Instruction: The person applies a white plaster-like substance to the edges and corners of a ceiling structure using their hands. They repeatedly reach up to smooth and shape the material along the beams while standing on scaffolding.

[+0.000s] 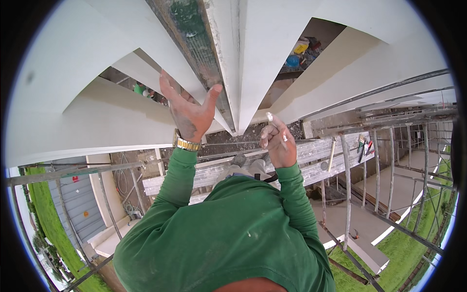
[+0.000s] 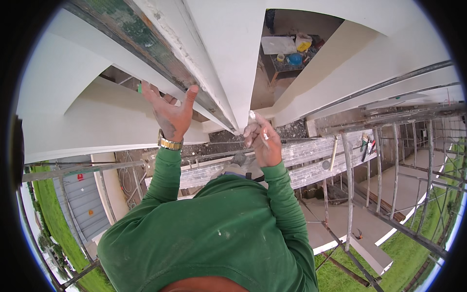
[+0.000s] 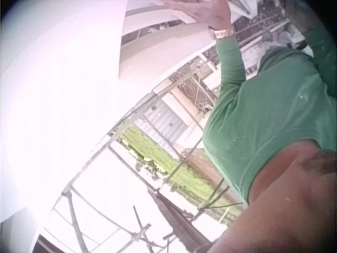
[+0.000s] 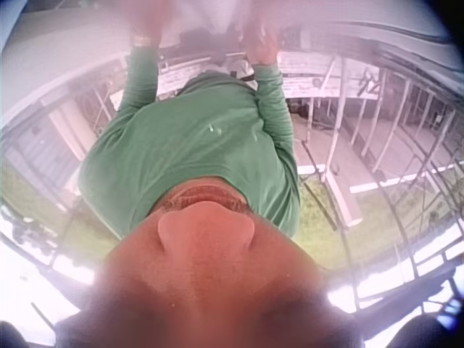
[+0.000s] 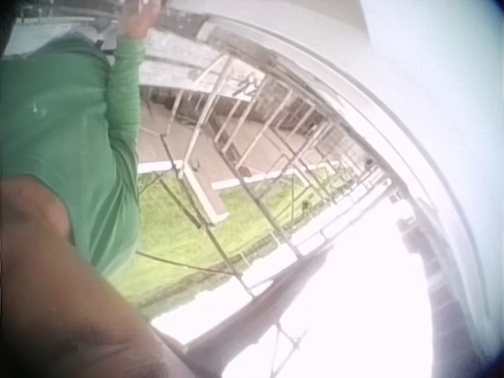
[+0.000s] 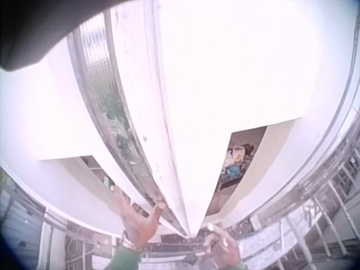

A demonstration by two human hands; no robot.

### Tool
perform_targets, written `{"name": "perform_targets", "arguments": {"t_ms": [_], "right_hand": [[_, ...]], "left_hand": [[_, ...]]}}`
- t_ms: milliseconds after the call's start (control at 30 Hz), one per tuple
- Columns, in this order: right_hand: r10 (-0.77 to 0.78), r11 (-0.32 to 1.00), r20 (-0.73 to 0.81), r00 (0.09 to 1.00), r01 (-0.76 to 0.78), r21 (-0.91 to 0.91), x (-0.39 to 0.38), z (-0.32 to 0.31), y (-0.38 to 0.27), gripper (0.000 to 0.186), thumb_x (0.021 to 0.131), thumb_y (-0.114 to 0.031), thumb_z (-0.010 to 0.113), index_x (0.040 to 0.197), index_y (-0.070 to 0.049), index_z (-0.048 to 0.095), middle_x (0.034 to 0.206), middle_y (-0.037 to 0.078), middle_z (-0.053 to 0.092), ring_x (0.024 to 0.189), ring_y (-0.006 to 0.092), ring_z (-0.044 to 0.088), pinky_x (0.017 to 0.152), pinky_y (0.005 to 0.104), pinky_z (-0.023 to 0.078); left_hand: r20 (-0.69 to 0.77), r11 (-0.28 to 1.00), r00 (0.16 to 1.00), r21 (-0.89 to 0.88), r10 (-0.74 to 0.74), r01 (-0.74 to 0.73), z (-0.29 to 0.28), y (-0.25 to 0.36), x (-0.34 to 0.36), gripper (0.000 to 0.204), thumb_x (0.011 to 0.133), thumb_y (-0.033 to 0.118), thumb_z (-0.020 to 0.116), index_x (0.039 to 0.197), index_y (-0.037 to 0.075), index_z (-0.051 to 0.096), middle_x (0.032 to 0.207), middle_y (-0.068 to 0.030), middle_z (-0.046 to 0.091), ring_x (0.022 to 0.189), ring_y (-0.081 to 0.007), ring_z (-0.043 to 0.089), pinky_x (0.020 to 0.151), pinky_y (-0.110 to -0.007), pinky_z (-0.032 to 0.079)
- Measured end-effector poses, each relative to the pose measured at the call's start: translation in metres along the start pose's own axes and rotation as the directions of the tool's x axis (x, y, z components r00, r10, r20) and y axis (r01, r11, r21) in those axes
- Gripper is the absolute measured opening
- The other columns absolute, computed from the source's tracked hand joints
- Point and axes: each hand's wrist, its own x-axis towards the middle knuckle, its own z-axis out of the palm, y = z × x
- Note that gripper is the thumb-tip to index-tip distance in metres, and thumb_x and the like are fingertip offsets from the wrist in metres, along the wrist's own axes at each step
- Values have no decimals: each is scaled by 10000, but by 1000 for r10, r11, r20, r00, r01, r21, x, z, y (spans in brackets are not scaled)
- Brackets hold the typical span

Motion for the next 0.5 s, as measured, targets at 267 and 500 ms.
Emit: {"name": "perform_targets", "arguments": {"t_ms": [267,500], "right_hand": [[0,999,-33,999,-2,-46,-6,2,-3,662,1016,-444,510,1476,15,385,937,85,600,749,160,522,704,327,433],[-6,999,-48,999,4,-48,-6,-1,-3,644,1016,-436,511,1468,10,401,943,83,599,754,162,530,711,329,446]], "left_hand": [[-14,992,998,111,62,-61,1,-6,0,1257,724,534,854,1493,-106,94,1436,-357,305,1318,-453,432,968,-489,509],[-18,996,999,77,37,-36,1,-2,3,1262,726,558,842,1498,-95,87,1440,-361,300,1327,-466,423,965,-504,517]]}}
